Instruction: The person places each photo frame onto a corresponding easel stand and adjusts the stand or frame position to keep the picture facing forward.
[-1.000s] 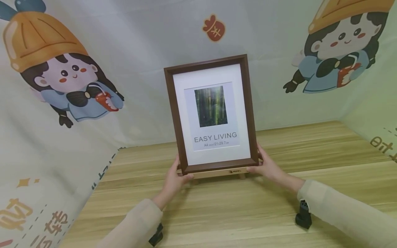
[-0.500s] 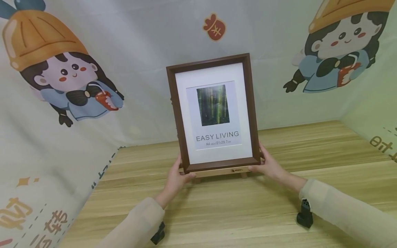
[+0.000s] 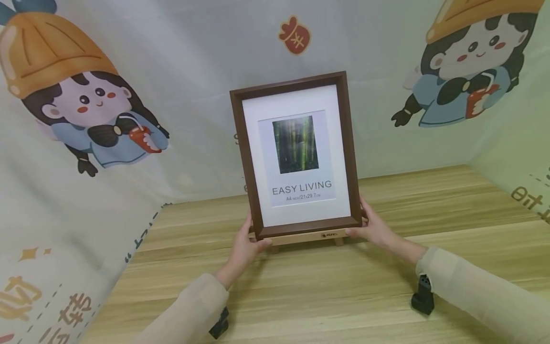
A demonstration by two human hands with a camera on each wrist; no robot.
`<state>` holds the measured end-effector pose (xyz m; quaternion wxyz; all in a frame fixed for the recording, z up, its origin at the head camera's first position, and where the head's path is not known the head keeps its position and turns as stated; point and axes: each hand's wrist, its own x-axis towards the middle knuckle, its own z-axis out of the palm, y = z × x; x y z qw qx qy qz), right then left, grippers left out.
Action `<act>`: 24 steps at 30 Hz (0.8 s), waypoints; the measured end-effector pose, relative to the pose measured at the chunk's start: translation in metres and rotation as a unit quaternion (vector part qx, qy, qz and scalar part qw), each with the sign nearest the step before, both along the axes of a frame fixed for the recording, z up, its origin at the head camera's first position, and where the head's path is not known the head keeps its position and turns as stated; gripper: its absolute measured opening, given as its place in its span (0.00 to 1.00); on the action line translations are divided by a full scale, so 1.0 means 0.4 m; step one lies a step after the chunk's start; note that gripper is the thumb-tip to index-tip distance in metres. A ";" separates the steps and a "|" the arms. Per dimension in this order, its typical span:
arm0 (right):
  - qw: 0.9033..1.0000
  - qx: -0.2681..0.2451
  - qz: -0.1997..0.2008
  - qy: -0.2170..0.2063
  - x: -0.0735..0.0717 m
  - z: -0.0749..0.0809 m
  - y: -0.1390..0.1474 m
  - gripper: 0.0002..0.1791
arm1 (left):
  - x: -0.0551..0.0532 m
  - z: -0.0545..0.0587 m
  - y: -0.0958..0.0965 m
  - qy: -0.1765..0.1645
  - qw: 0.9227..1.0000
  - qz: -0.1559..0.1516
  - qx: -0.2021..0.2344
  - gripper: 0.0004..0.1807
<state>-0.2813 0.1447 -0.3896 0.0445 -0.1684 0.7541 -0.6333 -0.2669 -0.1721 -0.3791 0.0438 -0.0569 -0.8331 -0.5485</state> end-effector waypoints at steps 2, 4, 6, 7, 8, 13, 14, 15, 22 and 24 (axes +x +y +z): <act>1.000 0.000 -0.001 0.001 -0.001 0.001 0.002 0.59 | 0.000 0.003 0.002 0.002 1.000 0.002 -0.005 0.53; 1.000 0.002 -0.002 0.006 -0.002 0.003 0.002 0.59 | 0.001 0.004 0.003 0.004 1.000 0.001 -0.006 0.53; 1.000 0.005 -0.004 0.008 -0.002 0.003 0.002 0.59 | 0.002 0.004 0.004 0.004 1.000 0.001 -0.006 0.53; 1.000 0.005 -0.002 0.010 -0.002 0.004 0.001 0.59 | 0.002 0.004 0.004 0.002 1.000 0.002 -0.005 0.53; 1.000 0.006 -0.001 0.012 -0.001 0.004 0.001 0.59 | 0.002 0.004 0.004 0.001 1.000 0.001 -0.002 0.53; 1.000 0.001 0.005 0.018 0.000 0.004 0.002 0.58 | 0.000 0.003 0.006 0.004 1.000 0.000 0.005 0.53; 1.000 0.001 0.006 0.019 -0.001 0.004 0.003 0.58 | 0.000 0.002 0.007 0.005 1.000 -0.001 0.005 0.53; 1.000 -0.001 0.006 0.019 -0.001 0.005 0.003 0.58 | 0.000 0.002 0.007 0.005 1.000 -0.001 0.007 0.53; 1.000 -0.001 0.012 0.015 -0.001 0.002 0.005 0.58 | 0.001 0.002 0.008 0.000 1.000 -0.001 0.010 0.53; 1.000 -0.002 0.012 0.011 0.000 0.002 0.006 0.58 | 0.002 0.001 0.008 0.000 1.000 -0.002 0.008 0.54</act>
